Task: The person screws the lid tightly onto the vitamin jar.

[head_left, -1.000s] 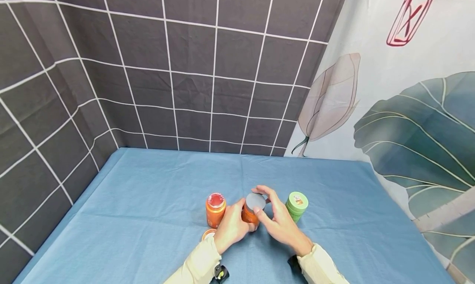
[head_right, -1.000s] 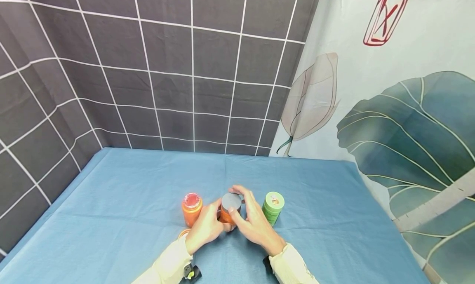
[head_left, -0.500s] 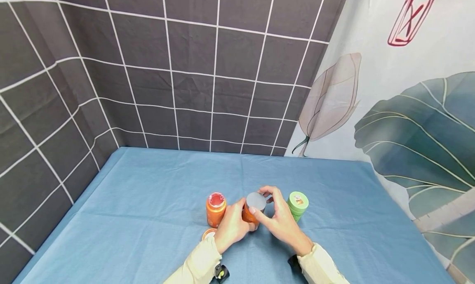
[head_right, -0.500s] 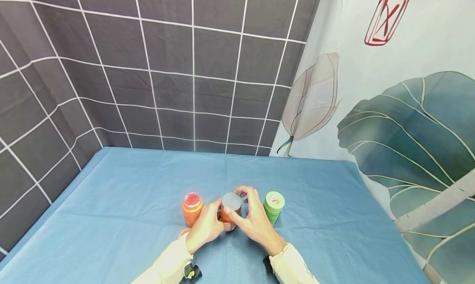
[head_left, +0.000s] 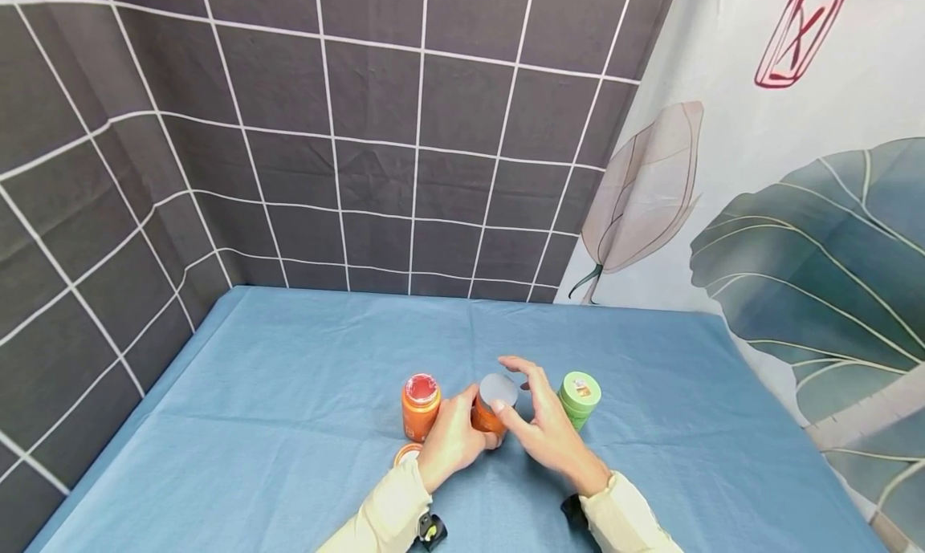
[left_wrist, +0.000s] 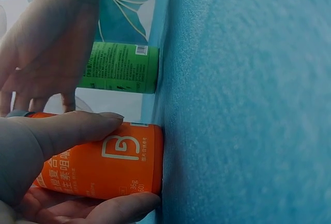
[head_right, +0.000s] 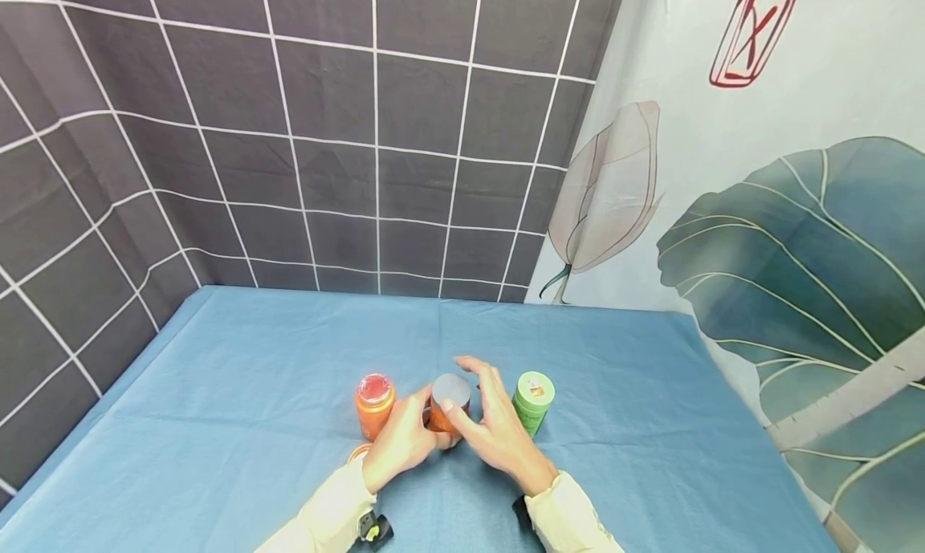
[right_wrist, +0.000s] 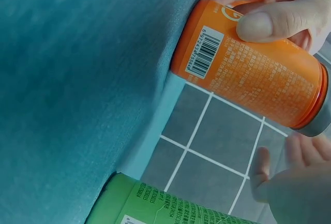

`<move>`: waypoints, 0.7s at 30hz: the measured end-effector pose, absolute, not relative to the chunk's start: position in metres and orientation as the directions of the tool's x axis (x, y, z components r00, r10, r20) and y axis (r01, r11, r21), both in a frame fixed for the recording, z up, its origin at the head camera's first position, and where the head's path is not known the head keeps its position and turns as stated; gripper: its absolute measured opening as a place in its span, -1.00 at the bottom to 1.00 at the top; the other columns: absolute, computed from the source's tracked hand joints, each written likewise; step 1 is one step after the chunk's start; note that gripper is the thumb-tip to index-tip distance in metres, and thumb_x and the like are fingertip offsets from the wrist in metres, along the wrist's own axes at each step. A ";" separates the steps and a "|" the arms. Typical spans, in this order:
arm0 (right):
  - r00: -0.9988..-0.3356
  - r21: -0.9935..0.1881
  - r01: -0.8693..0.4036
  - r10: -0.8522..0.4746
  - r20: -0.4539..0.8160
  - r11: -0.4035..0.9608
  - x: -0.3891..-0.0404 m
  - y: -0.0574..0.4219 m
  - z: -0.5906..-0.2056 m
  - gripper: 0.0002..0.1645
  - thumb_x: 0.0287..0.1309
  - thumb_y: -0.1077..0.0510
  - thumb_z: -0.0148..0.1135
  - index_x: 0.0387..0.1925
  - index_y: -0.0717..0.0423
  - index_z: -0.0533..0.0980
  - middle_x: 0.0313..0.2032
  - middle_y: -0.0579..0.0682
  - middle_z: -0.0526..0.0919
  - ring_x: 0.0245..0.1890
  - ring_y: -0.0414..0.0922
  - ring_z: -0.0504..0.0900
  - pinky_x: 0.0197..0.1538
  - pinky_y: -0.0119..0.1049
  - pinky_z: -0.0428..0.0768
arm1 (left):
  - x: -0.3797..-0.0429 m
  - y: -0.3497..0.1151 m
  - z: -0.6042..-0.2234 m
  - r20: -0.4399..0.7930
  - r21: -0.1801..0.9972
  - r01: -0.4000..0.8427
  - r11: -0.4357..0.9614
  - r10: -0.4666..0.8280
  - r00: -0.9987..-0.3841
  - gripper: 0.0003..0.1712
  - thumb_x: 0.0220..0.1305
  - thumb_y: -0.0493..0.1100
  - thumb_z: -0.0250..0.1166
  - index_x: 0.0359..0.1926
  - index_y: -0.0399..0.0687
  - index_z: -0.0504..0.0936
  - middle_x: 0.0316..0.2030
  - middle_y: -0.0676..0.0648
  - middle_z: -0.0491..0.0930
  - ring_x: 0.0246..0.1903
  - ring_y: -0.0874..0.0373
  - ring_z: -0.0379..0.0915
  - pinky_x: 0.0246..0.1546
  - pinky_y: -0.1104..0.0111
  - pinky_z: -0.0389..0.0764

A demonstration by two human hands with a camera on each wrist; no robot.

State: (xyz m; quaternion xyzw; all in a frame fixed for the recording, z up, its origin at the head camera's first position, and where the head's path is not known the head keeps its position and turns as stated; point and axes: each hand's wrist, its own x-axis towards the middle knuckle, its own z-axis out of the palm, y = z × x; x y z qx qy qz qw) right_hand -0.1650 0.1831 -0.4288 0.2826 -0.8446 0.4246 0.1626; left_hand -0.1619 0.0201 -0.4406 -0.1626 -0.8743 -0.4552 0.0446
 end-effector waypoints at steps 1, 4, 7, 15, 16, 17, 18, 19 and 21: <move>-0.783 -0.624 -0.622 -0.351 0.514 0.474 -0.165 0.183 -0.429 -0.36 0.14 0.13 0.17 0.25 0.00 0.21 0.18 -0.10 0.34 0.11 -0.08 0.32 0.04 -0.18 0.31 | -0.162 0.020 -0.441 0.232 0.778 0.330 0.534 0.245 -0.942 -0.51 -0.29 -0.26 0.48 -0.22 -0.07 0.52 -0.39 0.03 0.58 -0.45 0.21 0.43 -0.32 0.33 0.49; -0.772 -0.617 -0.635 -0.384 0.506 0.464 -0.164 0.183 -0.428 -0.42 0.20 0.16 0.11 0.25 -0.03 0.22 0.19 -0.10 0.35 0.14 -0.14 0.33 0.10 -0.21 0.30 | -0.162 0.020 -0.442 0.241 0.772 0.340 0.537 0.247 -0.938 -0.50 -0.30 -0.27 0.47 -0.21 -0.07 0.52 -0.39 0.02 0.59 -0.45 0.22 0.43 -0.33 0.34 0.49; -0.768 -0.609 -0.641 -0.401 0.500 0.468 -0.163 0.183 -0.428 -0.47 0.22 0.15 0.08 0.22 -0.07 0.25 0.17 -0.13 0.37 0.14 -0.17 0.33 0.14 -0.28 0.28 | -0.163 0.020 -0.442 0.243 0.773 0.341 0.535 0.247 -0.938 -0.49 -0.30 -0.27 0.47 -0.19 -0.08 0.53 -0.38 0.02 0.60 -0.45 0.22 0.44 -0.32 0.34 0.50; -0.786 -0.614 -0.617 -0.352 0.508 0.492 -0.163 0.182 -0.429 -0.49 0.15 0.10 0.18 0.15 -0.08 0.31 0.09 -0.14 0.43 0.08 -0.19 0.38 0.09 -0.16 0.32 | -0.162 0.021 -0.442 0.230 0.771 0.328 0.545 0.242 -0.943 -0.48 -0.29 -0.26 0.47 -0.18 -0.07 0.52 -0.34 0.00 0.61 -0.42 0.22 0.46 -0.31 0.32 0.51; -0.789 -0.616 -0.614 -0.345 0.509 0.493 -0.163 0.182 -0.428 -0.49 0.14 0.09 0.19 0.14 -0.08 0.32 0.08 -0.14 0.43 0.08 -0.19 0.39 0.08 -0.19 0.32 | -0.162 0.021 -0.442 0.228 0.772 0.327 0.545 0.242 -0.943 -0.48 -0.29 -0.26 0.47 -0.17 -0.07 0.52 -0.34 0.00 0.61 -0.42 0.21 0.46 -0.30 0.32 0.51; -0.790 -0.619 -0.612 -0.340 0.510 0.493 -0.163 0.182 -0.428 -0.49 0.13 0.08 0.20 0.13 -0.07 0.32 0.08 -0.14 0.44 0.07 -0.20 0.39 0.07 -0.21 0.31 | -0.162 0.021 -0.442 0.226 0.774 0.325 0.543 0.243 -0.943 -0.47 -0.29 -0.26 0.47 -0.16 -0.07 0.52 -0.33 0.00 0.61 -0.41 0.21 0.46 -0.30 0.32 0.51; -0.791 -0.620 -0.611 -0.336 0.512 0.492 -0.163 0.182 -0.428 -0.49 0.12 0.08 0.21 0.12 -0.06 0.32 0.07 -0.14 0.44 0.06 -0.20 0.39 0.06 -0.23 0.31 | -0.162 0.021 -0.442 0.225 0.775 0.324 0.542 0.242 -0.944 -0.47 -0.29 -0.26 0.48 -0.16 -0.07 0.52 -0.33 0.00 0.61 -0.41 0.21 0.47 -0.30 0.31 0.51; -0.790 -0.620 -0.612 -0.332 0.516 0.491 -0.163 0.182 -0.428 -0.49 0.11 0.08 0.23 0.11 -0.05 0.33 0.06 -0.14 0.45 0.05 -0.21 0.39 0.06 -0.26 0.31 | -0.162 0.021 -0.441 0.224 0.777 0.323 0.541 0.243 -0.944 -0.46 -0.29 -0.26 0.48 -0.15 -0.07 0.52 -0.32 -0.01 0.61 -0.41 0.21 0.47 -0.29 0.31 0.51; -0.787 -0.619 -0.614 -0.324 0.524 0.489 -0.163 0.182 -0.428 -0.49 0.09 0.07 0.25 0.08 -0.03 0.34 0.04 -0.14 0.45 0.03 -0.21 0.39 0.04 -0.27 0.32 | -0.162 0.021 -0.441 0.221 0.780 0.320 0.538 0.242 -0.945 -0.45 -0.28 -0.26 0.48 -0.14 -0.07 0.52 -0.32 -0.01 0.61 -0.41 0.21 0.47 -0.29 0.31 0.51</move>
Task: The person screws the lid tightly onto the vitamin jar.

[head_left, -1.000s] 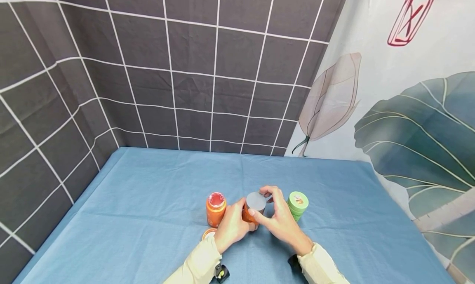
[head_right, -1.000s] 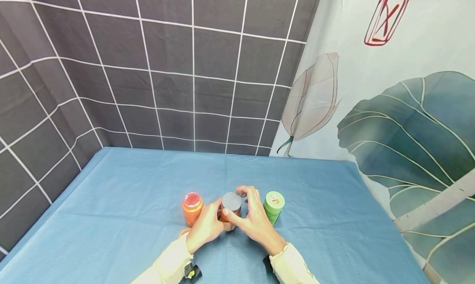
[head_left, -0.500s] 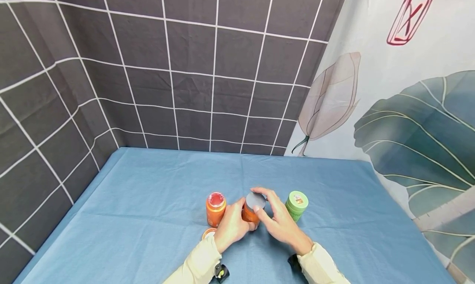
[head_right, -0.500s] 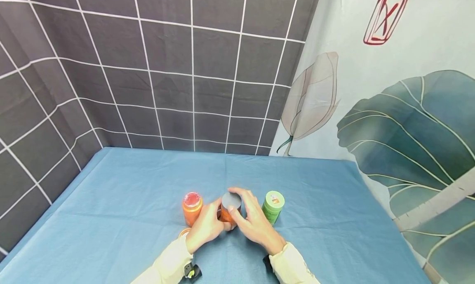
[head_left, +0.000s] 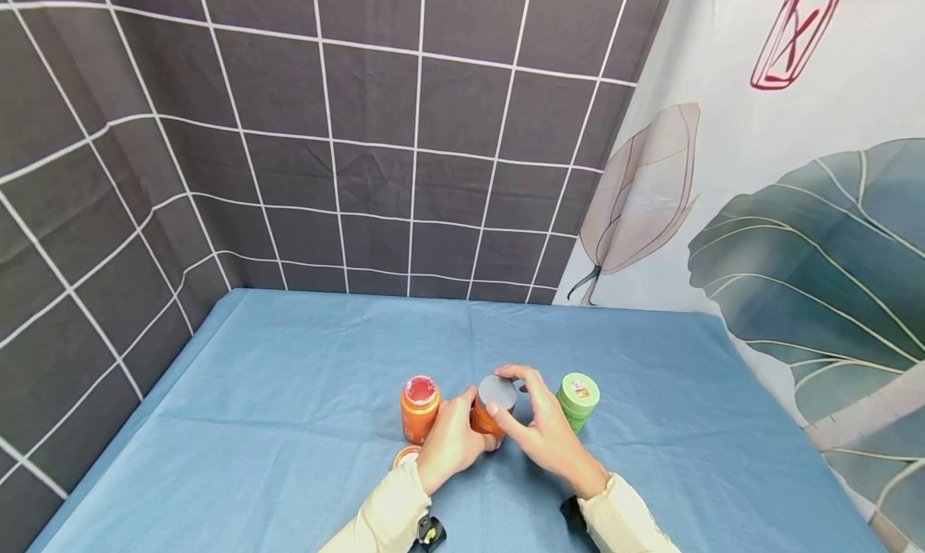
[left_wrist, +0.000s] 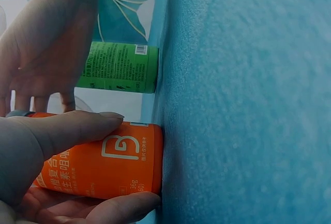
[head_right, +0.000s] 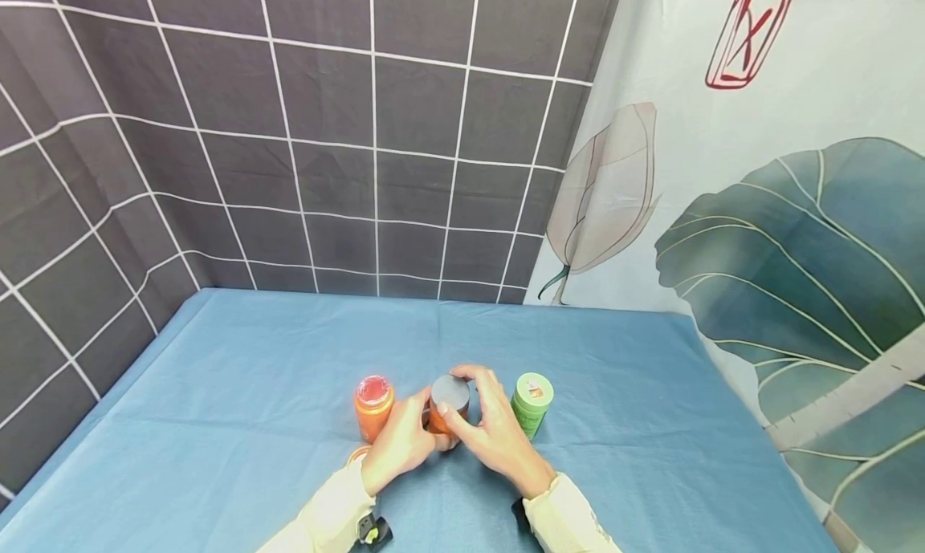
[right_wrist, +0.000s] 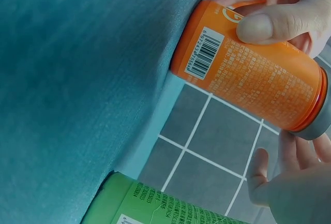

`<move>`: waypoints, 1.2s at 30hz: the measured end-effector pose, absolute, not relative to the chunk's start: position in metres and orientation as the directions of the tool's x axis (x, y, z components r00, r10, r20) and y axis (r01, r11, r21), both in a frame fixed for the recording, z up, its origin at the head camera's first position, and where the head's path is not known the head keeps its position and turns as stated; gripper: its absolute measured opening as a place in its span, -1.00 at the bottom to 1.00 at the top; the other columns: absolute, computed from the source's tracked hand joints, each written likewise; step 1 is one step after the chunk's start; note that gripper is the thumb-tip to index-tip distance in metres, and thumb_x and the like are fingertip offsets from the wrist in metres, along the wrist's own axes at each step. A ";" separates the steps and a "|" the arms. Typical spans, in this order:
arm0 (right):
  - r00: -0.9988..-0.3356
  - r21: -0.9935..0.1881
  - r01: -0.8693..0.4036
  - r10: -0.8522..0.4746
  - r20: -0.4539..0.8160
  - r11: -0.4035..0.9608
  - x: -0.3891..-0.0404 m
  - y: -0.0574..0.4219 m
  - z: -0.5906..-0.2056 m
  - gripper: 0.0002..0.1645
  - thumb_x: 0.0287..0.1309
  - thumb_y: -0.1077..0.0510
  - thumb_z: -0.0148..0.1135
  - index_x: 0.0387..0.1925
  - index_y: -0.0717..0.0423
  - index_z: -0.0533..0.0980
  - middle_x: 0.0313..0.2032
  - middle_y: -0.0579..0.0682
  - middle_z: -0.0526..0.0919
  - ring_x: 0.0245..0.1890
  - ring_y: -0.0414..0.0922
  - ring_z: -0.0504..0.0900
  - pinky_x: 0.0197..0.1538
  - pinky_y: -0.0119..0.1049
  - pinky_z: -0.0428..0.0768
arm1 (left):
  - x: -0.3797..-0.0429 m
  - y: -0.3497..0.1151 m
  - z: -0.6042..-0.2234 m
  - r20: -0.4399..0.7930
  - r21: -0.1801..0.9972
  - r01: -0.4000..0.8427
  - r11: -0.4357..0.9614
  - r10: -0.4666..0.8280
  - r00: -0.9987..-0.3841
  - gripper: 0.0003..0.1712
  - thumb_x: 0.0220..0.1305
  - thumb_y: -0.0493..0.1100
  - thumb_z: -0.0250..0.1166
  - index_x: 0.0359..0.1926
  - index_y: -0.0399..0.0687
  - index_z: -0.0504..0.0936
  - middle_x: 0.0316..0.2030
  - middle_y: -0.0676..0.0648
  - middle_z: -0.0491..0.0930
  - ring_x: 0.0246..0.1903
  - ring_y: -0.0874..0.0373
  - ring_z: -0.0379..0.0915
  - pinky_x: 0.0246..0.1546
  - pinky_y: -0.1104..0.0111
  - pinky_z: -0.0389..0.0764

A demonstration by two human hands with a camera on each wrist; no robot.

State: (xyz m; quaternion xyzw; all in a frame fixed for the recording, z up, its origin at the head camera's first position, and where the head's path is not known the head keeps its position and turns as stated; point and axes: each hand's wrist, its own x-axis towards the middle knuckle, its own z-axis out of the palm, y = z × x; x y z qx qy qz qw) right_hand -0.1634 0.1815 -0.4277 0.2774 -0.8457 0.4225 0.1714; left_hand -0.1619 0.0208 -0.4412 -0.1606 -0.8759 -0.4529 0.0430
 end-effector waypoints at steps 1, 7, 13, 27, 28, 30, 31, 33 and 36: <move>-0.785 -0.618 -0.616 -0.321 0.530 0.487 -0.163 0.181 -0.427 -0.49 0.08 0.07 0.26 0.07 -0.02 0.34 0.03 -0.14 0.45 0.02 -0.21 0.39 0.03 -0.26 0.32 | -0.162 0.021 -0.441 0.220 0.781 0.319 0.536 0.242 -0.945 -0.45 -0.28 -0.26 0.48 -0.13 -0.07 0.52 -0.32 -0.01 0.61 -0.41 0.21 0.47 -0.29 0.31 0.51; -0.791 -0.619 -0.606 -0.297 0.534 0.501 -0.163 0.181 -0.427 -0.50 0.04 0.04 0.30 0.01 -0.02 0.35 0.00 -0.16 0.42 -0.03 -0.22 0.37 -0.01 -0.23 0.34 | -0.162 0.021 -0.441 0.216 0.780 0.317 0.540 0.242 -0.946 -0.46 -0.28 -0.26 0.48 -0.14 -0.09 0.52 -0.33 -0.01 0.60 -0.42 0.20 0.46 -0.31 0.32 0.50; -0.814 -0.632 -0.574 -0.279 0.509 0.520 -0.162 0.181 -0.428 -0.50 0.03 -0.01 0.30 0.00 -0.06 0.34 -0.02 -0.18 0.38 -0.07 -0.22 0.32 -0.08 -0.15 0.35 | -0.162 0.020 -0.441 0.216 0.781 0.316 0.539 0.243 -0.946 -0.47 -0.27 -0.25 0.48 -0.15 -0.10 0.52 -0.34 -0.01 0.60 -0.42 0.20 0.46 -0.32 0.33 0.50; -0.781 -0.608 -0.622 -0.332 0.529 0.493 -0.165 0.181 -0.428 -0.33 0.09 0.08 0.24 0.22 0.02 0.23 0.13 -0.08 0.36 0.07 -0.12 0.31 0.06 -0.20 0.30 | -0.161 0.020 -0.441 0.241 0.775 0.337 0.535 0.243 -0.940 -0.50 -0.29 -0.25 0.48 -0.20 -0.06 0.52 -0.37 0.01 0.59 -0.44 0.22 0.45 -0.35 0.34 0.50; -0.773 -0.606 -0.633 -0.345 0.532 0.482 -0.165 0.181 -0.428 -0.35 0.11 0.10 0.21 0.23 0.03 0.22 0.14 -0.08 0.36 0.08 -0.12 0.32 0.07 -0.23 0.29 | -0.161 0.020 -0.441 0.240 0.775 0.335 0.536 0.242 -0.940 -0.49 -0.29 -0.25 0.48 -0.19 -0.06 0.52 -0.37 0.01 0.59 -0.44 0.22 0.45 -0.34 0.34 0.50; -0.761 -0.604 -0.648 -0.368 0.534 0.464 -0.165 0.182 -0.429 -0.40 0.16 0.15 0.15 0.23 -0.01 0.22 0.15 -0.10 0.37 0.08 -0.15 0.32 0.08 -0.30 0.27 | -0.161 0.020 -0.441 0.236 0.776 0.330 0.537 0.239 -0.942 -0.48 -0.30 -0.26 0.47 -0.18 -0.07 0.52 -0.37 0.01 0.60 -0.45 0.22 0.45 -0.35 0.34 0.50; -0.755 -0.604 -0.655 -0.378 0.536 0.454 -0.165 0.182 -0.429 -0.42 0.18 0.18 0.12 0.23 -0.02 0.22 0.15 -0.10 0.37 0.08 -0.16 0.33 0.09 -0.33 0.26 | -0.161 0.020 -0.441 0.232 0.779 0.327 0.535 0.238 -0.943 -0.47 -0.30 -0.26 0.47 -0.17 -0.08 0.52 -0.37 0.01 0.60 -0.45 0.22 0.45 -0.34 0.34 0.50; -0.748 -0.605 -0.663 -0.390 0.536 0.441 -0.165 0.183 -0.430 -0.45 0.20 0.22 0.08 0.22 -0.02 0.22 0.14 -0.11 0.37 0.08 -0.16 0.33 0.09 -0.36 0.25 | -0.161 0.020 -0.441 0.223 0.782 0.319 0.535 0.237 -0.946 -0.46 -0.30 -0.27 0.47 -0.16 -0.08 0.52 -0.36 0.01 0.60 -0.44 0.21 0.45 -0.33 0.34 0.50; -0.743 -0.606 -0.669 -0.392 0.542 0.430 -0.165 0.183 -0.431 -0.47 0.18 0.29 0.08 0.20 0.04 0.24 0.12 -0.04 0.40 0.05 -0.12 0.34 0.08 -0.34 0.25 | -0.161 0.021 -0.440 0.210 0.788 0.309 0.532 0.239 -0.948 -0.44 -0.30 -0.27 0.47 -0.14 -0.09 0.52 -0.35 0.00 0.60 -0.43 0.21 0.45 -0.33 0.33 0.49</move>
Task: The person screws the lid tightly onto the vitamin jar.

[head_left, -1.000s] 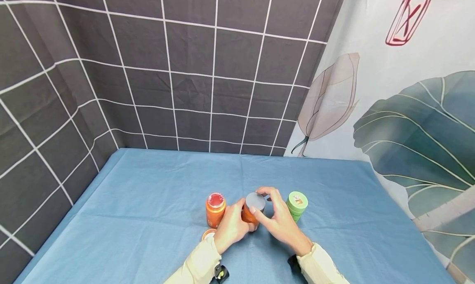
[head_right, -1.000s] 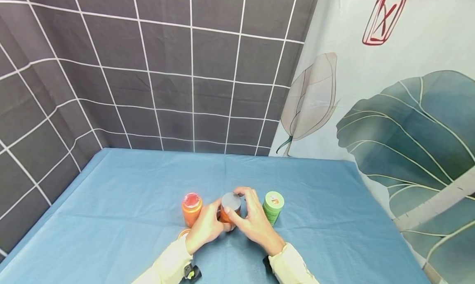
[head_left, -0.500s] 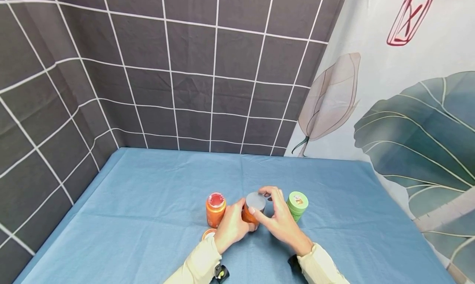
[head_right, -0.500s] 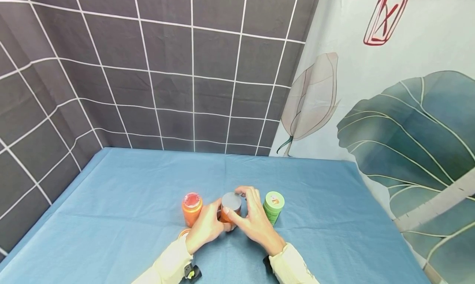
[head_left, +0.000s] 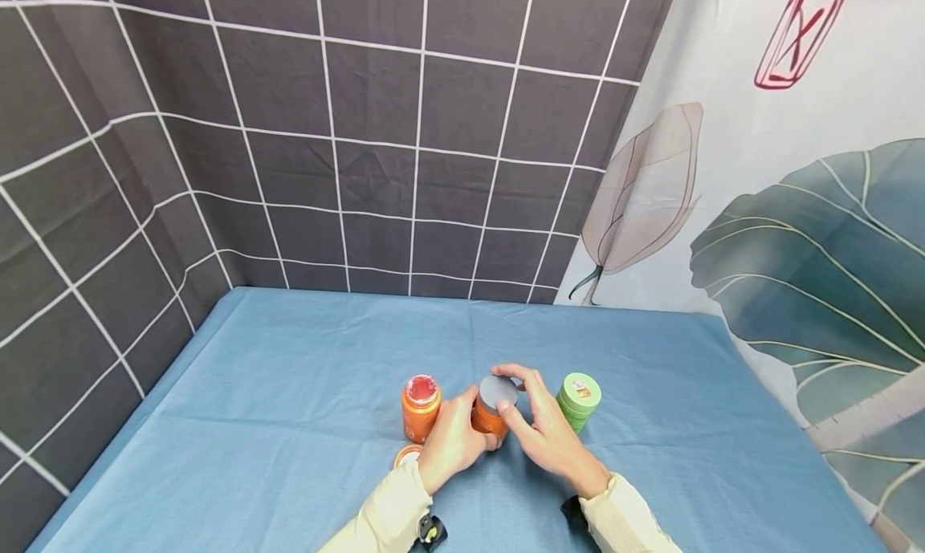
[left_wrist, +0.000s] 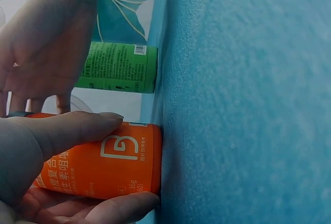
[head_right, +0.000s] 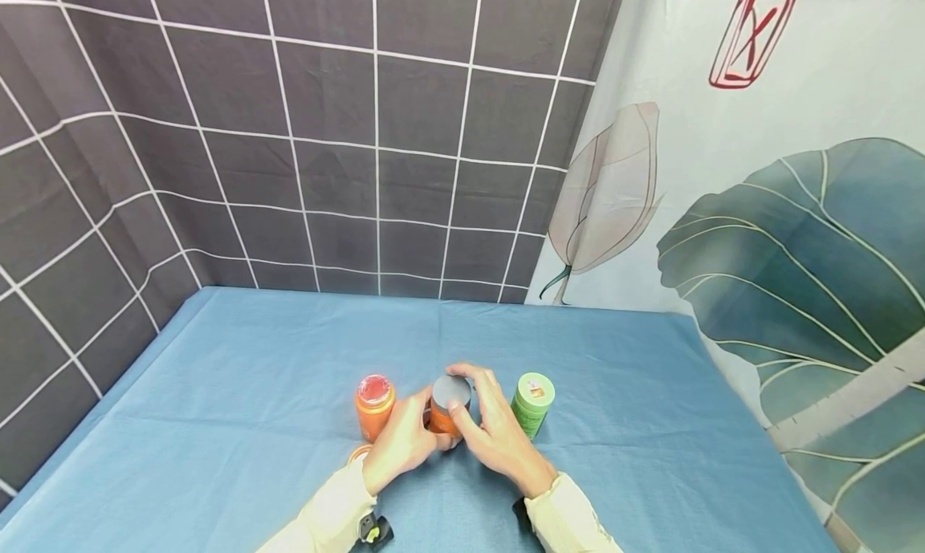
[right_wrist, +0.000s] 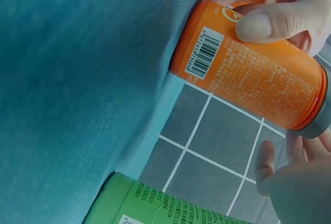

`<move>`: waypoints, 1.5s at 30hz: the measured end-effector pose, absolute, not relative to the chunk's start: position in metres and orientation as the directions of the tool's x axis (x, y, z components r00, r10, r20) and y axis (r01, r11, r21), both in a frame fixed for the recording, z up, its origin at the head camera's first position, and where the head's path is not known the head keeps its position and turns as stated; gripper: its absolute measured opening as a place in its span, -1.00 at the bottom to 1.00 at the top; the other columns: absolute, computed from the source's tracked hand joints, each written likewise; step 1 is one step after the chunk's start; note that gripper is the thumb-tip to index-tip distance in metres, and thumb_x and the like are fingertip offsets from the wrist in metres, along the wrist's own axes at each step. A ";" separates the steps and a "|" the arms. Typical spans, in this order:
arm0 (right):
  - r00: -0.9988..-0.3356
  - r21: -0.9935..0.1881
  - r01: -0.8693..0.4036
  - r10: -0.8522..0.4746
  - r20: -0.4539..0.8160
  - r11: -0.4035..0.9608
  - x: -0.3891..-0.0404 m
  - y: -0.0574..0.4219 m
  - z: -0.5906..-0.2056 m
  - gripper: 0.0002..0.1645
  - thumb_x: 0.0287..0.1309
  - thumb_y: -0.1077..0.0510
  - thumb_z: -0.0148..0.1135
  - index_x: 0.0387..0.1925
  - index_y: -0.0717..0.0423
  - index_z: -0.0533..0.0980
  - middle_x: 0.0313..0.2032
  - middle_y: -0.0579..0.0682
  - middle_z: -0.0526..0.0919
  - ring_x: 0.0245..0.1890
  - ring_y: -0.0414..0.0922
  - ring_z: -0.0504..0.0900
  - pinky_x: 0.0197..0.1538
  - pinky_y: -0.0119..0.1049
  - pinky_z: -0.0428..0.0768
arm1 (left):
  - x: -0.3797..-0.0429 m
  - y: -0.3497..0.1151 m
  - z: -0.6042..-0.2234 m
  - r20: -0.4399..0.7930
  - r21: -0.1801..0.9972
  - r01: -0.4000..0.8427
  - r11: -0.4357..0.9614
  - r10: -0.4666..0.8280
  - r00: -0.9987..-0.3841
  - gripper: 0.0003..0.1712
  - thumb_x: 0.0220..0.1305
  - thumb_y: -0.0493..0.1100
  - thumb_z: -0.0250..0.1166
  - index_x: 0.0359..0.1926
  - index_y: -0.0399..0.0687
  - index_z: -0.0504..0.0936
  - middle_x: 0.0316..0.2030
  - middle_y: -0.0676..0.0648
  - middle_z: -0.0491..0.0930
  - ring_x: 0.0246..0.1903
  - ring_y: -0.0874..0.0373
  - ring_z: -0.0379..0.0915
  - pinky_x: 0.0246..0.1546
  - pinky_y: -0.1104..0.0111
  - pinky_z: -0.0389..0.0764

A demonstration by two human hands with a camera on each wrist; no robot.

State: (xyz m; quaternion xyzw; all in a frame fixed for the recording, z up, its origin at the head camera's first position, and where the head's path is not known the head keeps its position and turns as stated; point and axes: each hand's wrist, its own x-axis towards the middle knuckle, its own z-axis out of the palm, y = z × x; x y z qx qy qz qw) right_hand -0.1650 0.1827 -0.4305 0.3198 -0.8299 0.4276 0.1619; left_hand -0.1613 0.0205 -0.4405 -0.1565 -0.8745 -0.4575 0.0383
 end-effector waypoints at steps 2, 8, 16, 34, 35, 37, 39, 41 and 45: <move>-0.746 -0.610 -0.666 -0.384 0.544 0.430 -0.163 0.182 -0.427 -0.48 0.16 0.31 0.09 0.17 0.09 0.26 0.10 -0.01 0.41 0.03 -0.10 0.35 0.06 -0.29 0.25 | -0.161 0.021 -0.440 0.210 0.788 0.310 0.533 0.240 -0.948 -0.45 -0.30 -0.27 0.47 -0.14 -0.09 0.52 -0.35 0.01 0.60 -0.43 0.21 0.45 -0.33 0.34 0.49; -0.744 -0.605 -0.668 -0.371 0.556 0.433 -0.162 0.181 -0.425 -0.52 0.16 0.25 0.13 0.13 0.06 0.29 0.06 -0.05 0.44 0.02 -0.15 0.35 0.00 -0.21 0.28 | -0.161 0.020 -0.441 0.223 0.779 0.323 0.537 0.244 -0.944 -0.47 -0.30 -0.26 0.48 -0.17 -0.08 0.52 -0.37 0.00 0.60 -0.44 0.22 0.45 -0.34 0.34 0.49; -0.713 -0.583 -0.700 -0.367 0.597 0.413 -0.167 0.182 -0.430 -0.52 0.11 0.21 0.21 0.08 0.09 0.33 0.03 -0.01 0.46 0.00 -0.16 0.36 -0.02 -0.28 0.31 | -0.161 0.020 -0.440 0.224 0.780 0.323 0.535 0.243 -0.944 -0.45 -0.27 -0.26 0.49 -0.14 -0.10 0.52 -0.34 -0.02 0.60 -0.43 0.20 0.46 -0.32 0.31 0.51; -0.727 -0.597 -0.683 -0.311 0.612 0.421 -0.165 0.179 -0.429 -0.44 0.01 0.19 0.31 0.07 0.13 0.32 0.05 -0.06 0.45 0.02 -0.11 0.42 -0.04 -0.27 0.37 | -0.161 0.020 -0.441 0.230 0.795 0.317 0.517 0.227 -0.946 -0.48 -0.27 -0.27 0.48 -0.17 -0.08 0.54 -0.35 0.01 0.59 -0.44 0.20 0.44 -0.32 0.32 0.51; -0.738 -0.611 -0.672 -0.305 0.602 0.419 -0.165 0.178 -0.428 -0.41 0.01 0.17 0.32 0.09 0.13 0.32 0.07 -0.06 0.44 0.03 -0.11 0.42 -0.03 -0.28 0.37 | -0.161 0.020 -0.441 0.230 0.795 0.317 0.517 0.227 -0.946 -0.50 -0.28 -0.27 0.48 -0.18 -0.08 0.54 -0.36 0.01 0.59 -0.44 0.20 0.44 -0.33 0.33 0.50; -0.753 -0.622 -0.656 -0.308 0.582 0.428 -0.164 0.178 -0.426 -0.35 -0.01 0.14 0.33 0.12 0.12 0.30 0.10 -0.09 0.42 0.05 -0.11 0.41 -0.01 -0.29 0.37 | -0.162 0.019 -0.441 0.228 0.795 0.317 0.517 0.230 -0.946 -0.51 -0.28 -0.27 0.47 -0.20 -0.07 0.53 -0.38 0.03 0.57 -0.45 0.21 0.42 -0.35 0.34 0.49; -0.765 -0.630 -0.643 -0.316 0.562 0.435 -0.163 0.178 -0.425 -0.33 -0.01 0.11 0.34 0.14 0.09 0.29 0.10 -0.11 0.43 0.06 -0.13 0.41 0.01 -0.29 0.36 | -0.162 0.019 -0.442 0.227 0.793 0.319 0.519 0.233 -0.946 -0.51 -0.29 -0.27 0.47 -0.21 -0.07 0.53 -0.39 0.03 0.56 -0.46 0.21 0.41 -0.36 0.35 0.48; -0.775 -0.636 -0.631 -0.323 0.543 0.445 -0.163 0.179 -0.425 -0.33 -0.01 0.08 0.34 0.15 0.05 0.29 0.09 -0.13 0.45 0.06 -0.18 0.41 0.04 -0.25 0.35 | -0.162 0.019 -0.442 0.225 0.793 0.319 0.519 0.237 -0.945 -0.51 -0.29 -0.27 0.47 -0.20 -0.07 0.53 -0.39 0.03 0.56 -0.46 0.21 0.42 -0.36 0.35 0.47; -0.782 -0.634 -0.621 -0.324 0.532 0.461 -0.164 0.180 -0.424 -0.35 0.01 0.05 0.33 0.13 -0.01 0.29 0.05 -0.14 0.49 0.06 -0.19 0.42 0.10 -0.18 0.31 | -0.162 0.019 -0.442 0.219 0.795 0.317 0.516 0.243 -0.945 -0.49 -0.26 -0.27 0.47 -0.16 -0.08 0.53 -0.35 0.02 0.58 -0.43 0.21 0.45 -0.32 0.33 0.50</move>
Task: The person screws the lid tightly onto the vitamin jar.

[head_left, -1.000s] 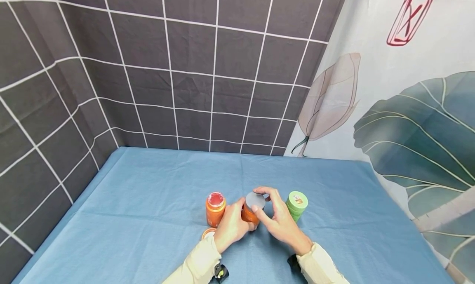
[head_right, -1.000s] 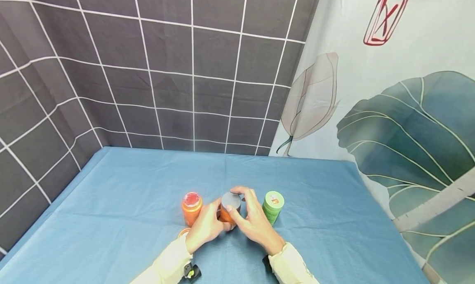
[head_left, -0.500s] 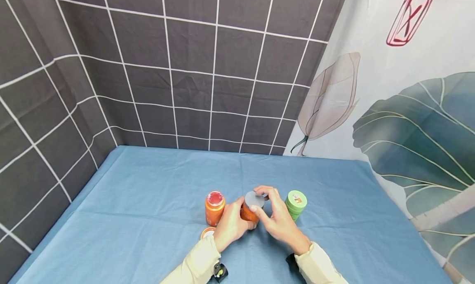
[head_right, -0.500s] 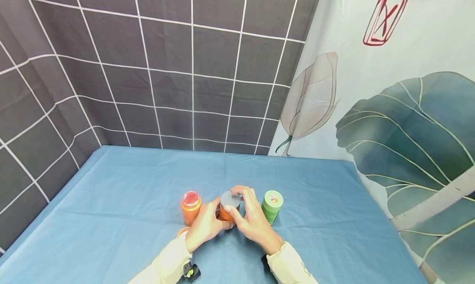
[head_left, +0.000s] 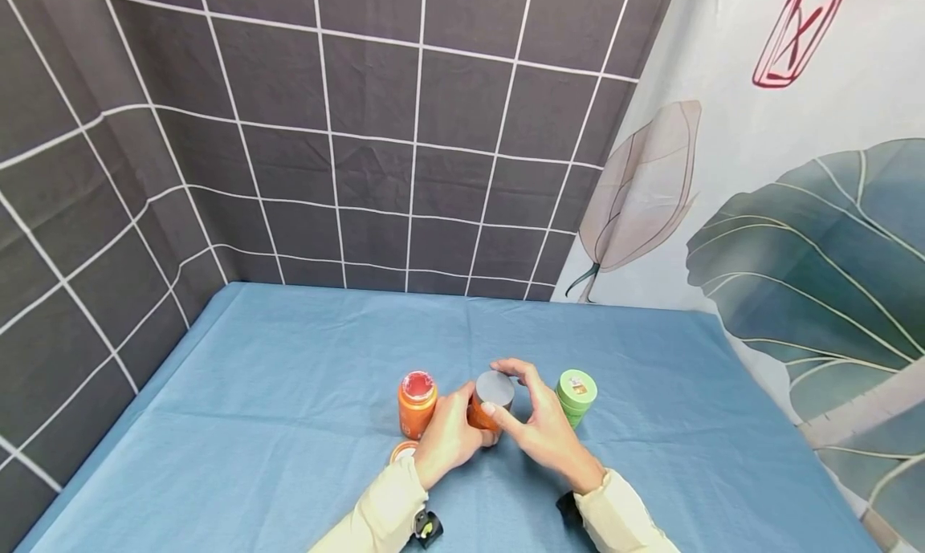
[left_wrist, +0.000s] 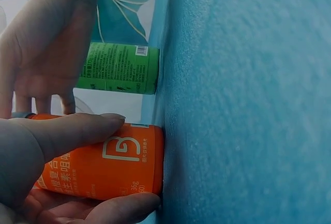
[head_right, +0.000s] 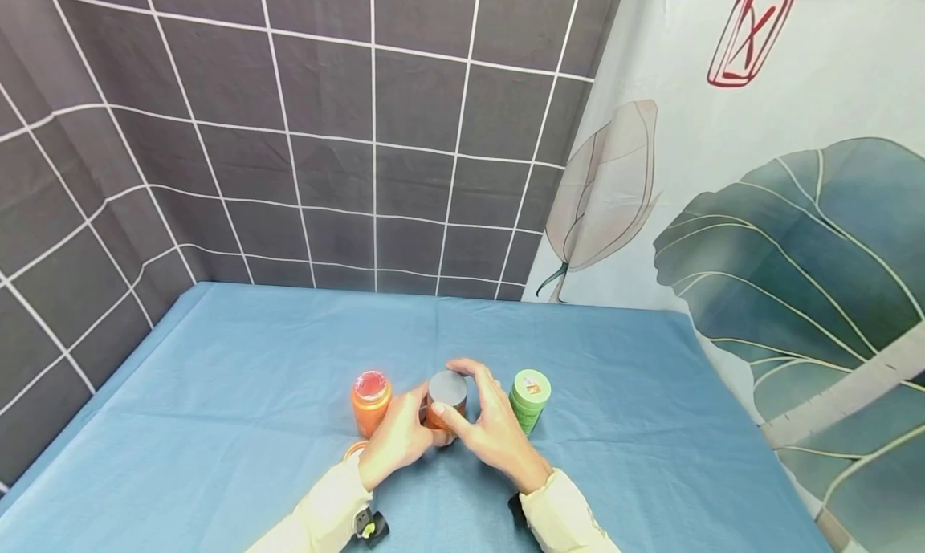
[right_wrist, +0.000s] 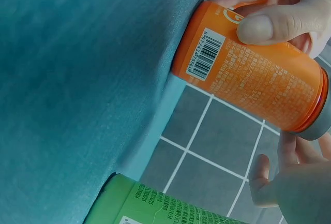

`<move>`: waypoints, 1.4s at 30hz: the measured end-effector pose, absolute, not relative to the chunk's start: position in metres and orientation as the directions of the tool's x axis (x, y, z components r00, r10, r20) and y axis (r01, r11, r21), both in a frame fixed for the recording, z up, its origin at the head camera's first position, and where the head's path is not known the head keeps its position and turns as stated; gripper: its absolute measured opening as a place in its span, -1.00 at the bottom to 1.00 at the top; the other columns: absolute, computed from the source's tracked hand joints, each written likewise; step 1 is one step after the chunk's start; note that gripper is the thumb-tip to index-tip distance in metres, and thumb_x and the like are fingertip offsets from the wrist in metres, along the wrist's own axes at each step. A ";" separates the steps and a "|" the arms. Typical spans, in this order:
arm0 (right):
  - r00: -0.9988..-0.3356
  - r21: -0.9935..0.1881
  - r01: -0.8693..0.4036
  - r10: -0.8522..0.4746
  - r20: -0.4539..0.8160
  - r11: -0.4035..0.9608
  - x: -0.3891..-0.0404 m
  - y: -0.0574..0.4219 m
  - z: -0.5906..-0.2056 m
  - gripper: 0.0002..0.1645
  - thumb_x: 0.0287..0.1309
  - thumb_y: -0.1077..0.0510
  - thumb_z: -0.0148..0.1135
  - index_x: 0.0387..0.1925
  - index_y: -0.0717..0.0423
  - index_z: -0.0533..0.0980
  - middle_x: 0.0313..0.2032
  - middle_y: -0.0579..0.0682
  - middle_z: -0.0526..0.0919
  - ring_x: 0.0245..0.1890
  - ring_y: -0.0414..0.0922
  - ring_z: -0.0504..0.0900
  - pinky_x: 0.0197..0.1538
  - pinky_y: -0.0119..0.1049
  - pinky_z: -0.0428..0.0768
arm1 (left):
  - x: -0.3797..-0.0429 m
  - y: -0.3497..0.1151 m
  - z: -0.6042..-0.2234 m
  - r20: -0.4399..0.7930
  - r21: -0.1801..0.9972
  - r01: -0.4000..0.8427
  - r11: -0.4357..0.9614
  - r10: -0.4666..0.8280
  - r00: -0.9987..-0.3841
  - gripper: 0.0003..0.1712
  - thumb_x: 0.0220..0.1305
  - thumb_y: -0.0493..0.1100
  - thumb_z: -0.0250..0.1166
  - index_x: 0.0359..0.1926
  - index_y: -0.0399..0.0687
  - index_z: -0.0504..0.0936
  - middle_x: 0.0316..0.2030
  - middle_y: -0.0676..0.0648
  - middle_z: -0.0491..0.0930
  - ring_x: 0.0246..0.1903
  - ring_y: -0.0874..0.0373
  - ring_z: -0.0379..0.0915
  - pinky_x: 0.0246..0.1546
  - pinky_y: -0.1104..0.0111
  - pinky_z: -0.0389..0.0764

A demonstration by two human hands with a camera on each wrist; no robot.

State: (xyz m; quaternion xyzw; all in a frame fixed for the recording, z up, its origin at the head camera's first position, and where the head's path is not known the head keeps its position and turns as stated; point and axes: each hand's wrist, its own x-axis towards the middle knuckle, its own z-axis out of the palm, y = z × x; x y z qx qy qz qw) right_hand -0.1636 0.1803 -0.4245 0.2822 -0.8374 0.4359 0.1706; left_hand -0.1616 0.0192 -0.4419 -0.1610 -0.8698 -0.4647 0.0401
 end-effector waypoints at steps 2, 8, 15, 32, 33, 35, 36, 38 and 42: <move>-0.782 -0.631 -0.621 -0.321 0.534 0.464 -0.164 0.180 -0.424 -0.36 0.01 0.05 0.33 0.13 -0.01 0.30 0.03 -0.13 0.50 0.06 -0.18 0.42 0.12 -0.20 0.31 | -0.161 0.019 -0.441 0.221 0.798 0.317 0.513 0.241 -0.945 -0.49 -0.25 -0.27 0.47 -0.15 -0.08 0.53 -0.34 0.01 0.59 -0.42 0.21 0.46 -0.30 0.32 0.51; -0.768 -0.611 -0.635 -0.309 0.560 0.472 -0.164 0.180 -0.423 -0.38 -0.04 0.08 0.38 0.07 0.02 0.34 -0.01 -0.13 0.52 0.02 -0.16 0.45 0.09 -0.24 0.34 | -0.160 0.020 -0.441 0.237 0.800 0.317 0.509 0.218 -0.947 -0.53 -0.26 -0.26 0.47 -0.20 -0.07 0.54 -0.37 0.03 0.58 -0.44 0.21 0.44 -0.32 0.33 0.50; -0.748 -0.575 -0.653 -0.303 0.590 0.494 -0.163 0.177 -0.424 -0.46 -0.07 0.11 0.39 -0.05 0.07 0.35 -0.03 -0.07 0.53 -0.05 -0.11 0.48 0.01 -0.21 0.36 | -0.159 0.021 -0.439 0.247 0.803 0.313 0.507 0.194 -0.949 -0.59 -0.29 -0.27 0.48 -0.31 -0.03 0.53 -0.43 0.04 0.56 -0.46 0.21 0.43 -0.36 0.36 0.48; -0.794 -0.692 -0.596 -0.429 0.431 0.408 -0.152 0.174 -0.388 -0.37 -0.05 0.26 0.36 0.08 0.28 0.33 0.01 0.16 0.49 -0.04 0.00 0.47 -0.11 -0.21 0.45 | -0.158 0.022 -0.442 0.211 0.795 0.294 0.531 0.213 -0.954 -0.53 -0.20 -0.24 0.46 -0.18 -0.06 0.51 -0.34 0.01 0.56 -0.41 0.18 0.44 -0.30 0.30 0.49; -0.798 -0.702 -0.589 -0.429 0.424 0.400 -0.153 0.175 -0.388 -0.37 -0.06 0.26 0.36 0.07 0.27 0.33 0.00 0.16 0.49 -0.04 0.01 0.48 -0.12 -0.21 0.45 | -0.158 0.023 -0.442 0.209 0.794 0.294 0.532 0.216 -0.954 -0.52 -0.20 -0.23 0.46 -0.17 -0.06 0.51 -0.34 0.01 0.56 -0.40 0.18 0.44 -0.30 0.30 0.49; -0.810 -0.719 -0.572 -0.407 0.422 0.394 -0.153 0.176 -0.388 -0.37 -0.09 0.27 0.38 0.06 0.26 0.34 -0.02 0.14 0.51 -0.04 0.01 0.49 -0.13 -0.21 0.45 | -0.158 0.025 -0.443 0.203 0.799 0.292 0.525 0.222 -0.954 -0.51 -0.19 -0.23 0.46 -0.15 -0.06 0.51 -0.33 0.01 0.57 -0.40 0.19 0.44 -0.28 0.31 0.49; -0.815 -0.720 -0.568 -0.392 0.426 0.398 -0.153 0.177 -0.388 -0.37 -0.11 0.28 0.39 0.04 0.26 0.34 -0.03 0.12 0.53 -0.05 0.00 0.50 -0.13 -0.21 0.45 | -0.158 0.026 -0.442 0.204 0.802 0.292 0.522 0.221 -0.954 -0.50 -0.19 -0.22 0.46 -0.13 -0.06 0.51 -0.32 0.01 0.57 -0.39 0.19 0.45 -0.27 0.31 0.50; -0.827 -0.727 -0.555 -0.364 0.429 0.404 -0.152 0.176 -0.387 -0.37 -0.13 0.28 0.41 0.02 0.25 0.35 -0.05 0.09 0.55 -0.06 -0.01 0.51 -0.12 -0.21 0.44 | -0.158 0.026 -0.442 0.204 0.809 0.285 0.514 0.209 -0.956 -0.49 -0.21 -0.23 0.47 -0.13 -0.05 0.52 -0.31 0.02 0.58 -0.38 0.19 0.46 -0.27 0.30 0.50; -0.841 -0.740 -0.535 -0.335 0.424 0.408 -0.150 0.171 -0.387 -0.39 -0.14 0.26 0.41 -0.02 0.26 0.34 -0.06 0.06 0.57 -0.04 -0.01 0.53 -0.02 -0.18 0.41 | -0.156 0.025 -0.440 0.203 0.818 0.261 0.513 0.167 -0.965 -0.52 -0.26 -0.24 0.50 -0.21 -0.01 0.55 -0.36 0.04 0.59 -0.39 0.20 0.47 -0.29 0.31 0.50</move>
